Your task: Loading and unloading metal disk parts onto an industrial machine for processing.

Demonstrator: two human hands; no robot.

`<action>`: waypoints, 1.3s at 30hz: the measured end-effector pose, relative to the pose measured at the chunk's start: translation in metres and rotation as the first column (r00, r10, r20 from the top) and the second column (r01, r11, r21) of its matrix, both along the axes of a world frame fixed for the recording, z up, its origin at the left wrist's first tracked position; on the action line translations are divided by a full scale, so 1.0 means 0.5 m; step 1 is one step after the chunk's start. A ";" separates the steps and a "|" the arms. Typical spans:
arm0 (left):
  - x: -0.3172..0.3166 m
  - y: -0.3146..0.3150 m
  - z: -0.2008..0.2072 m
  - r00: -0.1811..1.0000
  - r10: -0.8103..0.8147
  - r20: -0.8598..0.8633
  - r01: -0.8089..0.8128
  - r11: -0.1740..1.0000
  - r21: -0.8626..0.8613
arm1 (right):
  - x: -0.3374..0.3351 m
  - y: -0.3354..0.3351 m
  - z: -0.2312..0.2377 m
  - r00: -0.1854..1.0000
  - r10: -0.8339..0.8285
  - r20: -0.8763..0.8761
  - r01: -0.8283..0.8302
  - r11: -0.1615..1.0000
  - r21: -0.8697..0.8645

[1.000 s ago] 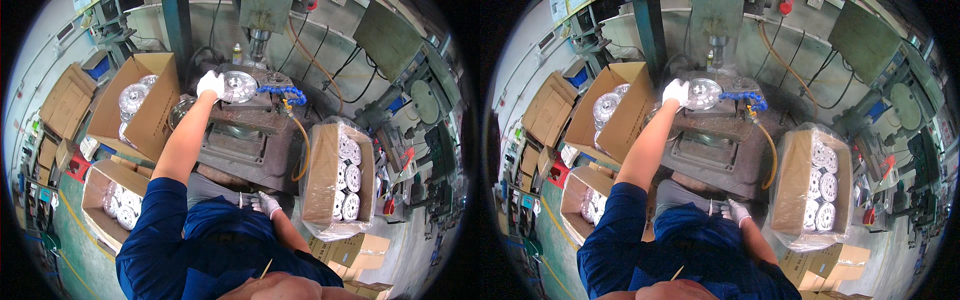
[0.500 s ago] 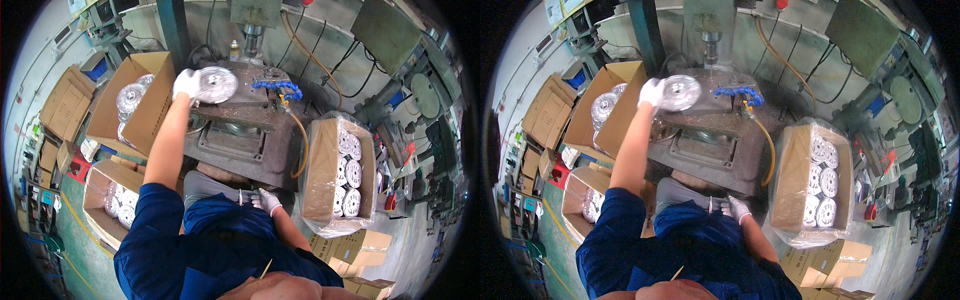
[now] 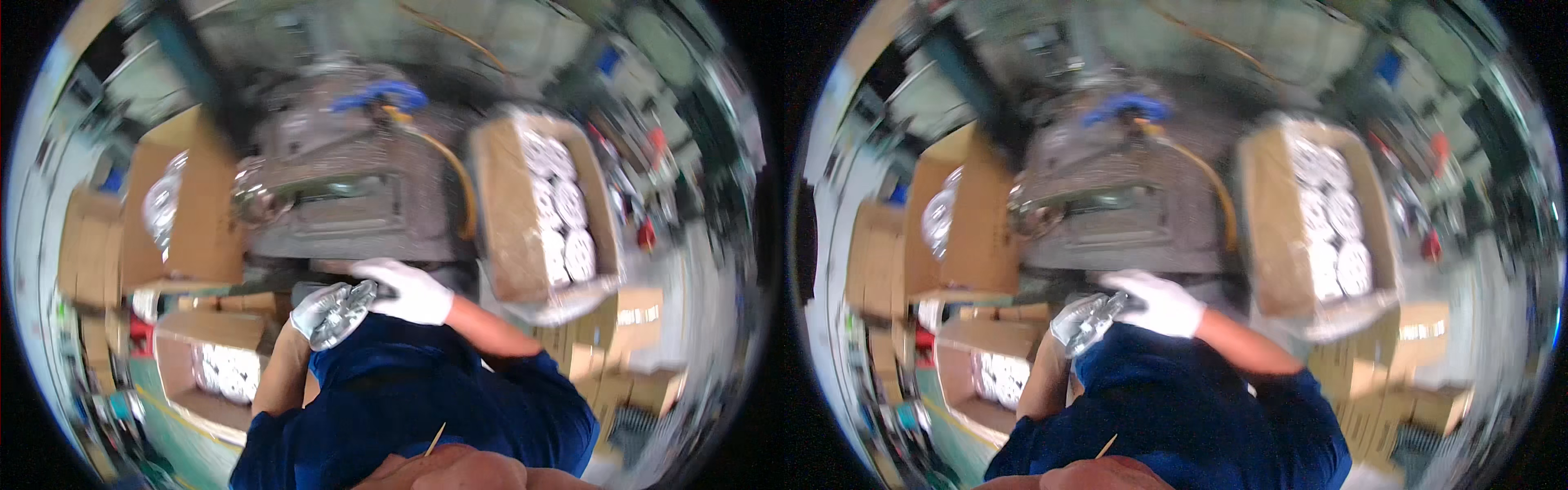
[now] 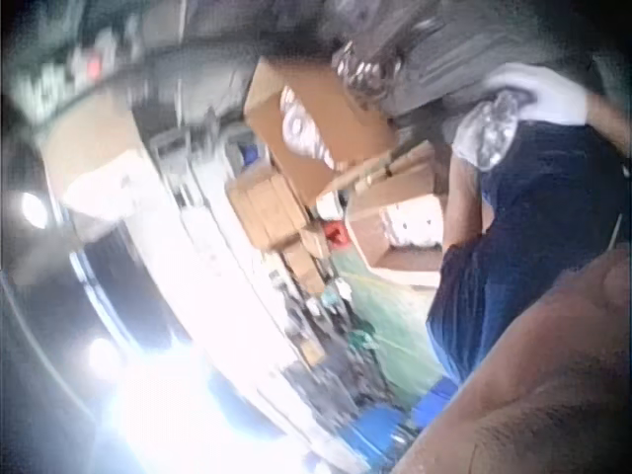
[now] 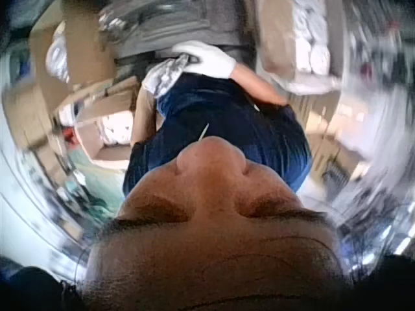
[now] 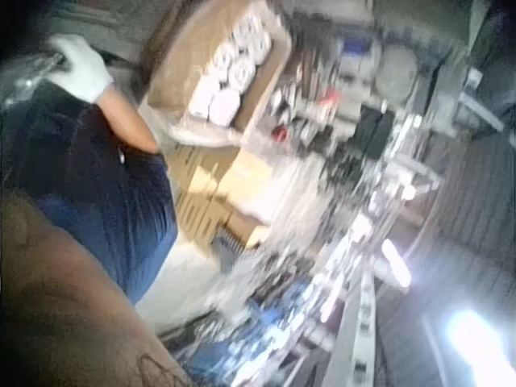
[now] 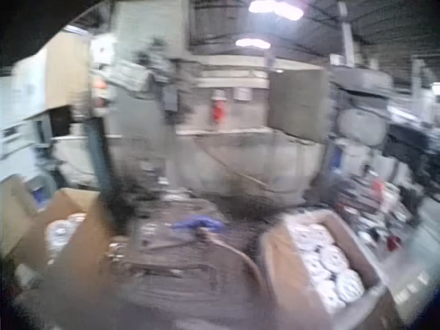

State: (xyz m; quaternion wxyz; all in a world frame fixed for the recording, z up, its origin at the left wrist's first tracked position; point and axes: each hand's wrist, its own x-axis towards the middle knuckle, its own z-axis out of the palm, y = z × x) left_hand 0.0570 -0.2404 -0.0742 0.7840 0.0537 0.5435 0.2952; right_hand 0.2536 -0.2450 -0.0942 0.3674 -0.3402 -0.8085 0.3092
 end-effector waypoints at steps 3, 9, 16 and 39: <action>-0.102 0.002 -0.174 0.843 -0.526 0.113 0.426 0.781 0.456 | 0.012 0.002 0.038 0.986 0.165 0.001 -0.160 0.958 -0.237; -0.126 0.038 -0.143 0.822 -0.440 -0.362 0.558 0.753 0.349 | 0.275 -0.074 0.116 0.892 -0.444 0.085 0.403 0.698 -0.592; -0.188 0.033 -0.205 0.881 -0.364 -0.302 0.455 0.828 0.329 | 0.654 -0.086 -0.005 0.223 -0.970 -0.100 0.705 0.231 -0.670; -0.490 -0.204 -0.247 0.710 0.216 -0.670 0.270 0.795 0.543 | 0.609 0.125 -0.101 0.008 -0.540 0.842 0.953 0.260 0.158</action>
